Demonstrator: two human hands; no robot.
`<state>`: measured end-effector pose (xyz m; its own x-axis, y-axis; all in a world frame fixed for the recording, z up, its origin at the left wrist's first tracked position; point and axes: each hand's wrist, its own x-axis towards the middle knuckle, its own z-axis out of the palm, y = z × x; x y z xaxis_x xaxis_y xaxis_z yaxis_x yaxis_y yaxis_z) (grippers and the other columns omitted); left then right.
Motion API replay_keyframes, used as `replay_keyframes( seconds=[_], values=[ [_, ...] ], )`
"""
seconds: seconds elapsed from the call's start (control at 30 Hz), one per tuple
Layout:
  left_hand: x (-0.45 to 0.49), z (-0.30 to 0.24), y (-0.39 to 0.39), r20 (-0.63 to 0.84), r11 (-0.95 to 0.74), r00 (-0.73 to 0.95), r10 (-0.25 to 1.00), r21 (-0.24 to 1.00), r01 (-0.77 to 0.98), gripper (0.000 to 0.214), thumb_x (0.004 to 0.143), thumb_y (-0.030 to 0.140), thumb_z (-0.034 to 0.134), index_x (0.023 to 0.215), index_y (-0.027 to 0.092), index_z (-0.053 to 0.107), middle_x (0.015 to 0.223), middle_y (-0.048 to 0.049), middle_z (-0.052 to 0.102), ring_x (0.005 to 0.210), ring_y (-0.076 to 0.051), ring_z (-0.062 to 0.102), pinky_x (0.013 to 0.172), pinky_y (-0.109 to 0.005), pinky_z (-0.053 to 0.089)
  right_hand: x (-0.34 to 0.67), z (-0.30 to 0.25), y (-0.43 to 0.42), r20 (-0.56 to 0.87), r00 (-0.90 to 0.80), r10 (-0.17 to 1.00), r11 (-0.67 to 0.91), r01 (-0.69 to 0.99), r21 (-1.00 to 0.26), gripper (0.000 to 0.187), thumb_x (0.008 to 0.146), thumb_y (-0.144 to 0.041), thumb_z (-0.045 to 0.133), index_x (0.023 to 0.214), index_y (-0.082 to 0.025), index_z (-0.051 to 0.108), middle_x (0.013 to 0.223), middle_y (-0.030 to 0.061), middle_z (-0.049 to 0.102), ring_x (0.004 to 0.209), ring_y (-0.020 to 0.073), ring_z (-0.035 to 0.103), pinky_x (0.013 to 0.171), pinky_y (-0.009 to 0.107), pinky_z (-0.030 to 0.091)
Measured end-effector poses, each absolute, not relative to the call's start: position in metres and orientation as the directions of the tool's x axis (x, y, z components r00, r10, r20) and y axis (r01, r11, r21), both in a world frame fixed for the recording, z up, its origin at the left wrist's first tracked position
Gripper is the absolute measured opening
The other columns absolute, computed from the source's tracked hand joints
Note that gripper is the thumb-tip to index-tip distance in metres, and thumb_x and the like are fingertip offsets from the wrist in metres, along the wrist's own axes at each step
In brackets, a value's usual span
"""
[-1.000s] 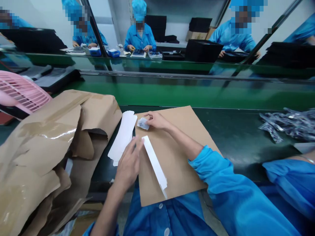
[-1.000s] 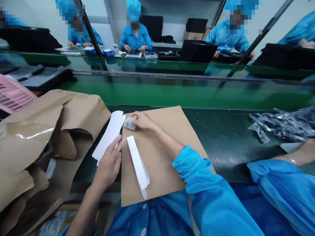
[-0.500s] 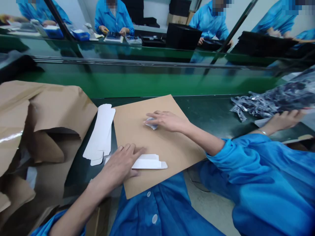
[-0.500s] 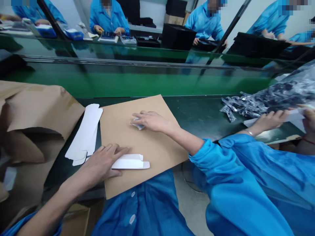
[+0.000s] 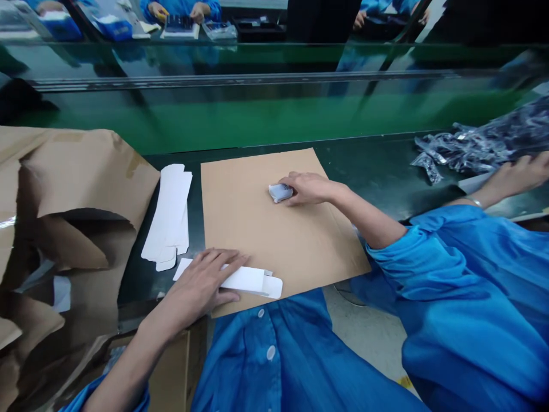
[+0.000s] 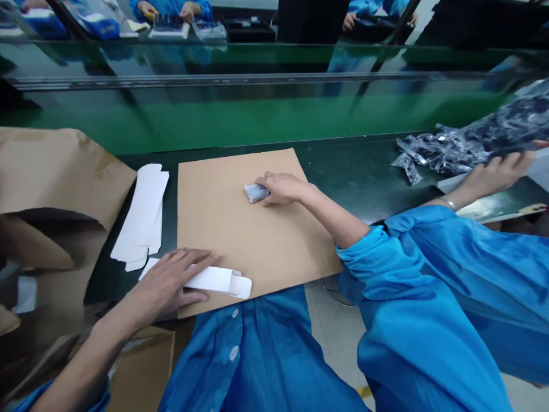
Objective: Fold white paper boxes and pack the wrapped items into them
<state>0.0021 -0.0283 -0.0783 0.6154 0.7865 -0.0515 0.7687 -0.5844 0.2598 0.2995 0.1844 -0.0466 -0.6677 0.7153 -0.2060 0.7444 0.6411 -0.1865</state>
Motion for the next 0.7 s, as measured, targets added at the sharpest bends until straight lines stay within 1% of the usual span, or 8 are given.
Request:
replay_keyframes(
  seconds=[0.07,0.13,0.23,0.33,0.4,0.47,0.57,0.7],
  values=[
    [0.001,-0.077,-0.027,-0.011,-0.622,0.633,0.774,0.175,0.763,0.059,0.091,0.047,0.055,0.143,0.022,0.042,0.127,-0.0108,0.063,0.112,-0.026,0.061,0.09,-0.039,0.051,0.302,-0.048,0.184,-0.179,-0.662,0.728,0.628,0.748,-0.213,0.038,0.079,-0.037,0.07,0.112,-0.019,0.064,0.112,0.0112,0.061,0.094,0.0245,0.061,0.071,0.029,0.038],
    [-0.001,-0.076,-0.025,0.093,-0.661,0.656,0.749,0.044,0.749,0.053,0.094,0.042,0.05,0.138,0.013,0.046,0.116,-0.0141,0.069,0.1,-0.025,0.067,0.078,-0.034,0.055,0.302,-0.046,0.176,-0.124,-0.644,0.754,0.608,0.758,-0.236,0.033,0.081,-0.034,0.068,0.109,-0.016,0.063,0.114,0.0119,0.061,0.098,0.0248,0.06,0.074,0.029,0.04],
    [-0.002,-0.072,-0.021,0.253,-0.671,0.682,0.687,-0.14,0.728,0.049,0.095,0.037,0.048,0.131,0.004,0.049,0.107,-0.0177,0.071,0.087,-0.025,0.07,0.066,-0.033,0.055,0.302,-0.03,0.14,-0.025,-0.621,0.784,0.585,0.751,-0.308,0.036,0.089,-0.032,0.06,0.119,-0.014,0.054,0.107,0.0089,0.065,0.088,0.0187,0.062,0.074,0.028,0.045],
    [0.001,-0.062,-0.018,0.329,-0.656,0.684,0.651,-0.21,0.725,0.05,0.095,0.036,0.049,0.132,0.001,0.047,0.105,-0.0193,0.072,0.084,-0.025,0.071,0.062,-0.032,0.054,0.302,-0.008,0.083,0.223,-0.649,0.728,0.672,0.608,-0.423,0.04,0.091,-0.031,0.057,0.126,-0.013,0.047,0.113,0.0091,0.064,0.089,0.0163,0.062,0.078,0.027,0.049],
    [0.005,-0.055,-0.017,0.362,-0.646,0.681,0.636,-0.233,0.727,0.054,0.094,0.036,0.051,0.135,0.001,0.045,0.104,-0.0187,0.072,0.082,-0.025,0.071,0.062,-0.031,0.053,0.301,0.002,0.049,0.319,-0.675,0.665,0.744,0.565,-0.357,0.036,0.091,-0.028,0.055,0.123,-0.012,0.049,0.116,0.0119,0.062,0.1,0.0205,0.06,0.082,0.031,0.05],
    [0.01,-0.049,-0.017,0.386,-0.627,0.674,0.63,-0.26,0.734,0.057,0.092,0.037,0.055,0.135,0.0,0.046,0.102,-0.0177,0.073,0.079,-0.023,0.07,0.061,-0.03,0.051,0.298,0.007,0.028,0.249,-0.727,0.64,0.768,0.597,-0.231,0.031,0.093,-0.025,0.051,0.12,-0.01,0.051,0.114,0.0139,0.061,0.101,0.0241,0.059,0.081,0.035,0.051],
    [0.018,-0.043,-0.02,0.414,-0.581,0.653,0.634,-0.301,0.756,0.059,0.089,0.041,0.06,0.131,0.0,0.051,0.095,-0.0143,0.074,0.069,-0.021,0.068,0.054,-0.03,0.046,0.296,0.009,0.021,0.056,-0.779,0.625,0.779,0.617,-0.11,0.026,0.095,-0.025,0.047,0.114,-0.009,0.054,0.103,0.0134,0.061,0.088,0.0241,0.059,0.072,0.037,0.051],
    [0.028,-0.037,-0.026,0.417,-0.571,0.657,0.629,-0.326,0.754,0.058,0.087,0.042,0.063,0.127,0.0,0.055,0.093,-0.0131,0.073,0.07,-0.02,0.067,0.057,-0.03,0.046,0.296,0.017,0.032,-0.062,-0.833,0.55,0.827,0.553,-0.098,0.02,0.096,-0.018,0.044,0.108,-0.009,0.056,0.099,0.0112,0.06,0.085,0.0224,0.059,0.069,0.035,0.05]
  ],
)
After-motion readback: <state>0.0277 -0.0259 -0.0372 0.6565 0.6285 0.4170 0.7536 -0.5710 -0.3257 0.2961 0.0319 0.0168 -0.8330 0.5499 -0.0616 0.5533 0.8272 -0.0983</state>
